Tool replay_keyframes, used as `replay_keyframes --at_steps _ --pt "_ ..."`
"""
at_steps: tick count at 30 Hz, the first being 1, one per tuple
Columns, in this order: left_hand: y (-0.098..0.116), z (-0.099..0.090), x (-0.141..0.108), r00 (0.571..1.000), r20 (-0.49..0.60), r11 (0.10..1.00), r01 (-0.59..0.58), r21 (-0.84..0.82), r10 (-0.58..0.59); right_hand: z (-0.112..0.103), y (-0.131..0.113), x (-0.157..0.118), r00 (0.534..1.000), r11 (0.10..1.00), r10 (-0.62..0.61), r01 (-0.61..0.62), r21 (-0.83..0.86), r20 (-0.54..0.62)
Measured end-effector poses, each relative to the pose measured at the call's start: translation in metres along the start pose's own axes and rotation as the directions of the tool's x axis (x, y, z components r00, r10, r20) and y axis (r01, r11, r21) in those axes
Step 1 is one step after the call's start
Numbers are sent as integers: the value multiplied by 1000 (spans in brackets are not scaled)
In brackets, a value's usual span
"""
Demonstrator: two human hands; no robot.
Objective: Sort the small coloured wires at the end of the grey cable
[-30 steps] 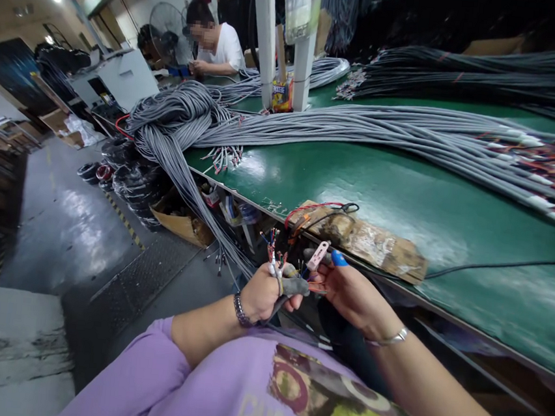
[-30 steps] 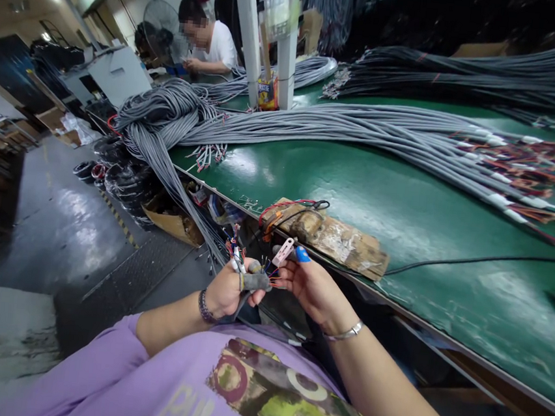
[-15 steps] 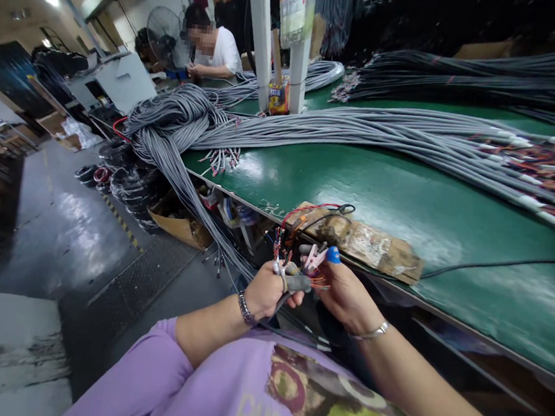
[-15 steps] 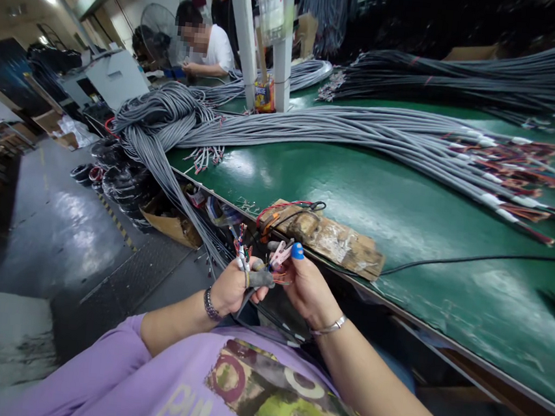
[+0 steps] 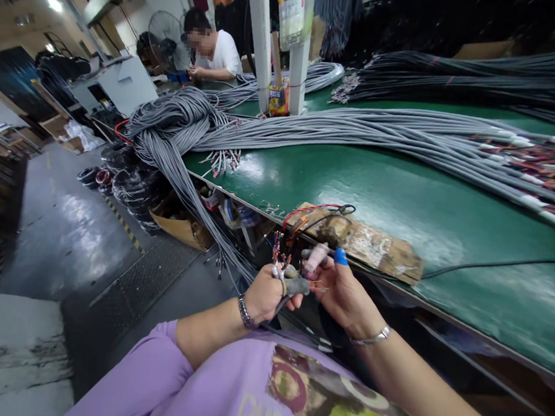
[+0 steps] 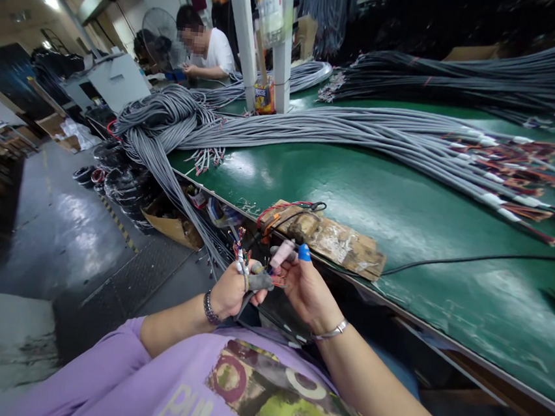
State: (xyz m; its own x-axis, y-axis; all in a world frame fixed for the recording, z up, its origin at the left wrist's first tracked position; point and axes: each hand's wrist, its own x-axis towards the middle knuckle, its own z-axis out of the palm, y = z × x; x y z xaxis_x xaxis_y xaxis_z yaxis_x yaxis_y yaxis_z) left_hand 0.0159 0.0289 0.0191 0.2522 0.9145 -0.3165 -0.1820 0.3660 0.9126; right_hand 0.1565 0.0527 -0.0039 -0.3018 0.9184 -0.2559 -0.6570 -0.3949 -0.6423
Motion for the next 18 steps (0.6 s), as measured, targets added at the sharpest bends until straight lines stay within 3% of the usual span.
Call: replay_keyframes --at_steps 5,9,13,16,18 --pt "-2 -1 -10 999 -18 999 -30 -19 30 -1 -8 -5 994 995 100 -100 -1 43" --pt "-5 -1 -15 995 -55 996 -81 -24 80 -3 -8 -3 995 995 83 -80 -65 51" --pt "-4 1 -13 986 -95 989 -140 -52 134 -8 1 -2 999 986 -50 46 -159 -19" --pt "-3 3 -10 985 -104 988 -142 -67 135 -14 8 -2 963 929 -252 212 -304 -99" --pt "-3 5 -9 986 -111 989 -134 -70 126 -16 10 -1 949 912 -295 247 -328 -108"
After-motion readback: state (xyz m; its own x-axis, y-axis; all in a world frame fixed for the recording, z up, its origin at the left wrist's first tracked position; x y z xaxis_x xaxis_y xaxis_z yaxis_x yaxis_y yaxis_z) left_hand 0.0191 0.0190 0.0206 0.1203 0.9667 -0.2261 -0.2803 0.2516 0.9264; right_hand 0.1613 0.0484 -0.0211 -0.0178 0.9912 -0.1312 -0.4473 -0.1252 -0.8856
